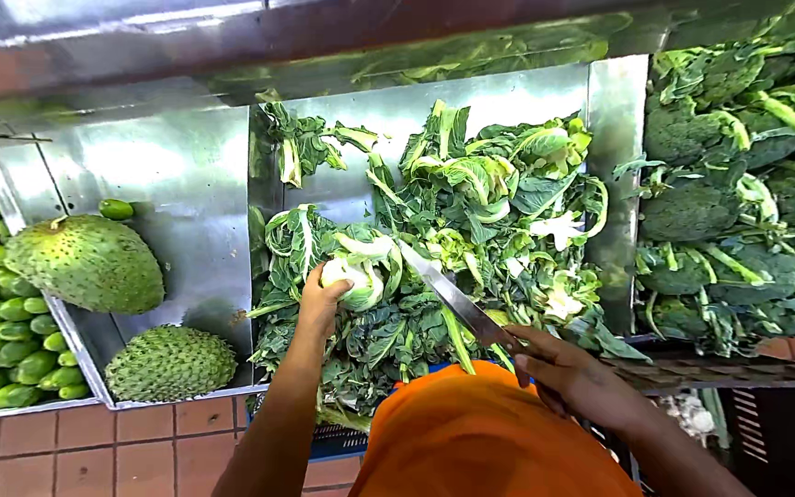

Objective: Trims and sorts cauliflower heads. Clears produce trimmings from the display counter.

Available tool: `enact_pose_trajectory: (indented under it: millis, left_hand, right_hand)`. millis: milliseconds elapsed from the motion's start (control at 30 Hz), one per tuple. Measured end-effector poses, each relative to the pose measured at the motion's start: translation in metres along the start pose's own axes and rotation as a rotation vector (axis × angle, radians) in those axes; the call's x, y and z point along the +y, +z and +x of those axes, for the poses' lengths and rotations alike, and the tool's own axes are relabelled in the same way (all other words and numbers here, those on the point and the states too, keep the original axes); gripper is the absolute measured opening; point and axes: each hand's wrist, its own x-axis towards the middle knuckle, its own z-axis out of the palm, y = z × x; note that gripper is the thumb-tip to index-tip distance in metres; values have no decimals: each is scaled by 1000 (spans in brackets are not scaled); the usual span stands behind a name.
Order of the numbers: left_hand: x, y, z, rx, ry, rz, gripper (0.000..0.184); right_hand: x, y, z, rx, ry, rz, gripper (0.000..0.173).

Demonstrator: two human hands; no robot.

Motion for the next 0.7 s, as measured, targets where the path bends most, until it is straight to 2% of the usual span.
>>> enact_pose_trajectory:
  millis: [133, 300, 567, 700]
  left_hand:
    - [5, -22, -35, -16, 38, -208, 64]
    - [14, -25, -54, -21, 68, -413, 60]
    - [10, -16, -54, -85, 85, -450, 57]
    - [8, -16, -53, -147, 89, -395, 65]
  right_hand:
    - [-16, 5, -12, -99, 21, -99, 50]
    - [-34, 14, -23, -181, 31, -190, 54]
    - [-34, 10, -34, -135, 29, -244, 53]
    - [-30, 8, -38, -150, 40, -199, 53]
